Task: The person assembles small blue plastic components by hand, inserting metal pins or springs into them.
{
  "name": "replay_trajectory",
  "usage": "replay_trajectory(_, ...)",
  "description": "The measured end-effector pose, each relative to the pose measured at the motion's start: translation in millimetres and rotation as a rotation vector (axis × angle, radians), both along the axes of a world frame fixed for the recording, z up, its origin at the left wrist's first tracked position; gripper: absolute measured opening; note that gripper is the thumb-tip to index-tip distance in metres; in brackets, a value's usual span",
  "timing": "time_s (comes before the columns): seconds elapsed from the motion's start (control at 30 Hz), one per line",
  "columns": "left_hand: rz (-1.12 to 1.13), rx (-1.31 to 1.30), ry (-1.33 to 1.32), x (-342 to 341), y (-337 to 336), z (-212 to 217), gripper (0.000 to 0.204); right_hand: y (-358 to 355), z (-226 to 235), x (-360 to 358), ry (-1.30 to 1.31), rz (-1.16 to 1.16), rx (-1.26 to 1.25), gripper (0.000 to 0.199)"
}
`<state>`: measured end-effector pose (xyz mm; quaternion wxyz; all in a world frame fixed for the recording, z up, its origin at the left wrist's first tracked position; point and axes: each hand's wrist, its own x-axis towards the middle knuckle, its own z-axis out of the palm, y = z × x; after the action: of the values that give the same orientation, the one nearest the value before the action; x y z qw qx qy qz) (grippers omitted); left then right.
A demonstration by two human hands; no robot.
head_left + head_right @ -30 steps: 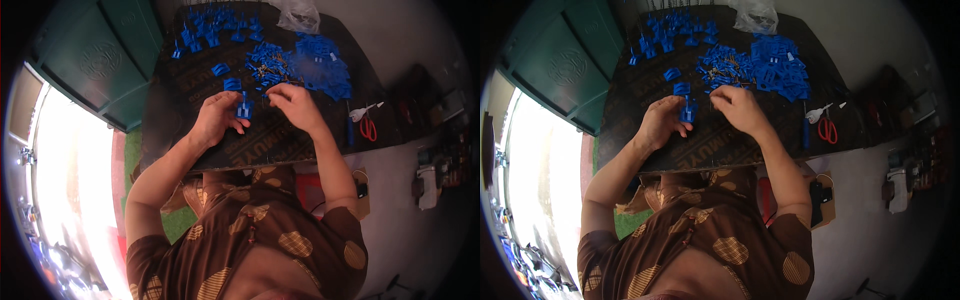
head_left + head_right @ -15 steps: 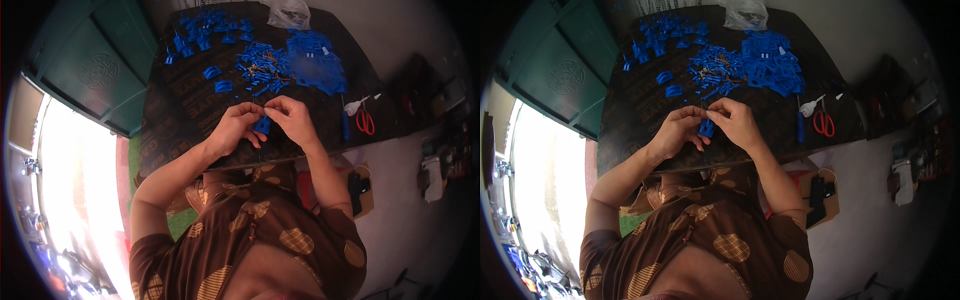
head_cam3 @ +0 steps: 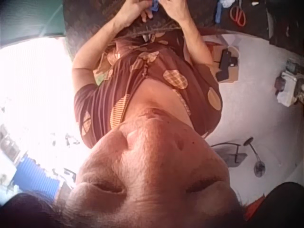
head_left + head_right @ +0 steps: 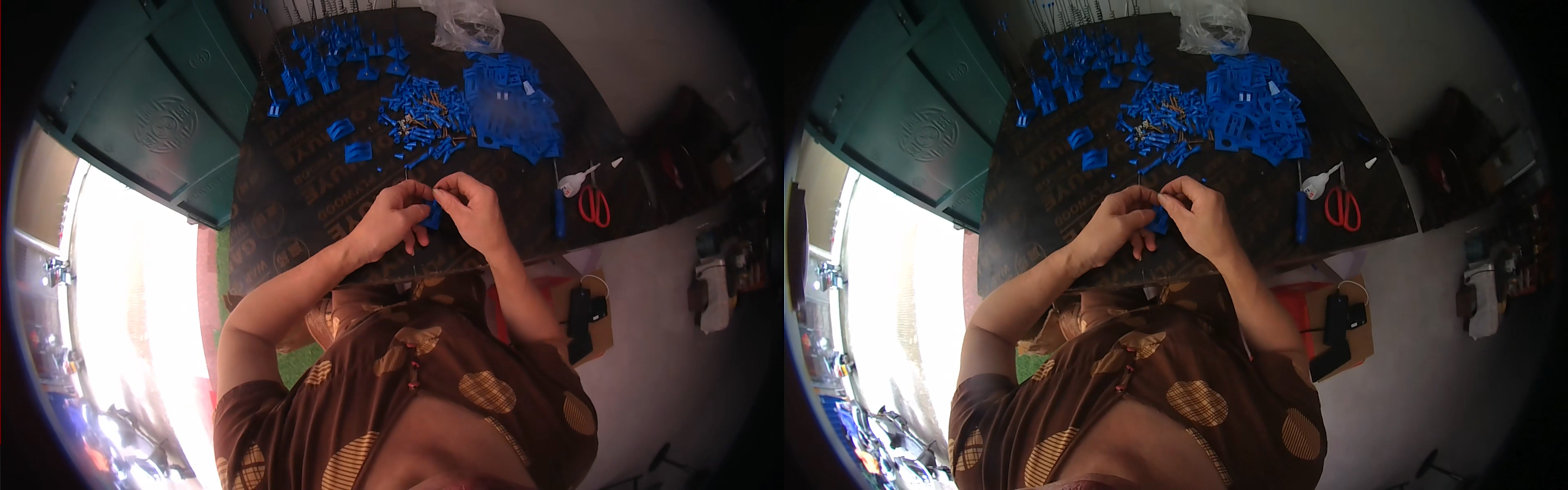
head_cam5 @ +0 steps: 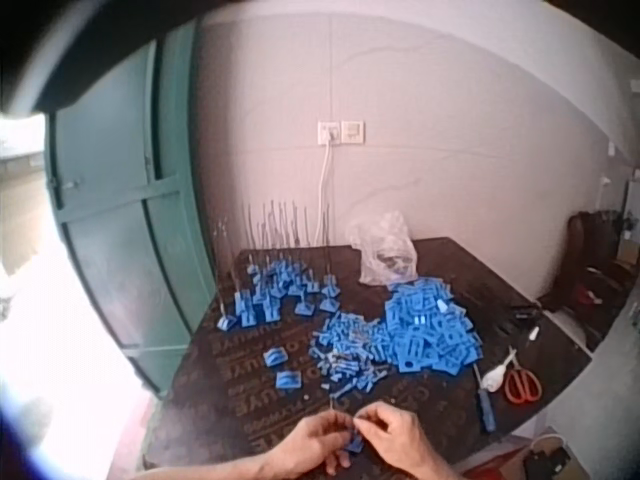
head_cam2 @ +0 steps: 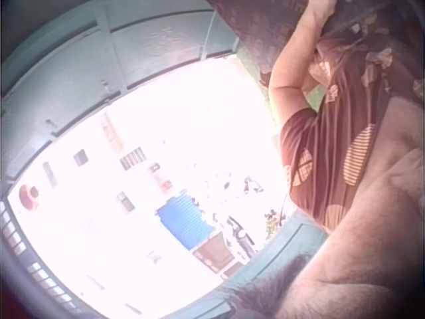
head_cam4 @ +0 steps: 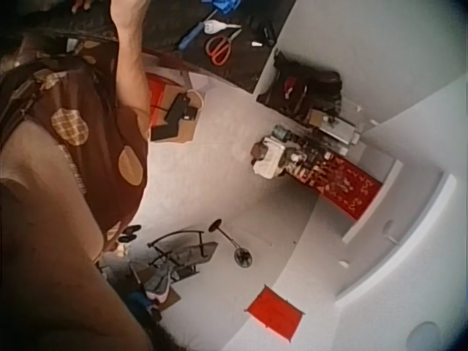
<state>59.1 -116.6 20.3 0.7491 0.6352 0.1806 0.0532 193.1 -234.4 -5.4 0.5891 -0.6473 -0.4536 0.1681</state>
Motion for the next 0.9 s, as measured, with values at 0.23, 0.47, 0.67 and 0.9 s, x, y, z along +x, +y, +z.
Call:
replay_trajectory(0.23, -0.069, 0.232, 0.142, -1.4, -0.7, 11.1, 0.034, -2.1, -2.6, 0.3, -0.042, -0.042, 0.008, 0.011)
replay_trajectory(0.47, -0.030, 0.290, 0.044, -1.6, -1.7, 5.7, 0.039, -1.5, 0.3, -3.9, -0.098, -0.051, 0.000, 0.010)
replay_trajectory(0.67, -0.024, 0.375, 0.076, -7.5, 1.5, 12.9, 0.038, -1.2, 1.0, -8.1, -0.121, -0.064, 0.003, 0.010)
replay_trajectory(0.9, 0.229, 0.962, -0.183, 1.5, 37.0, 3.4, 0.022, -3.0, 5.9, -10.3, -0.161, -0.060, -0.022, 0.011)
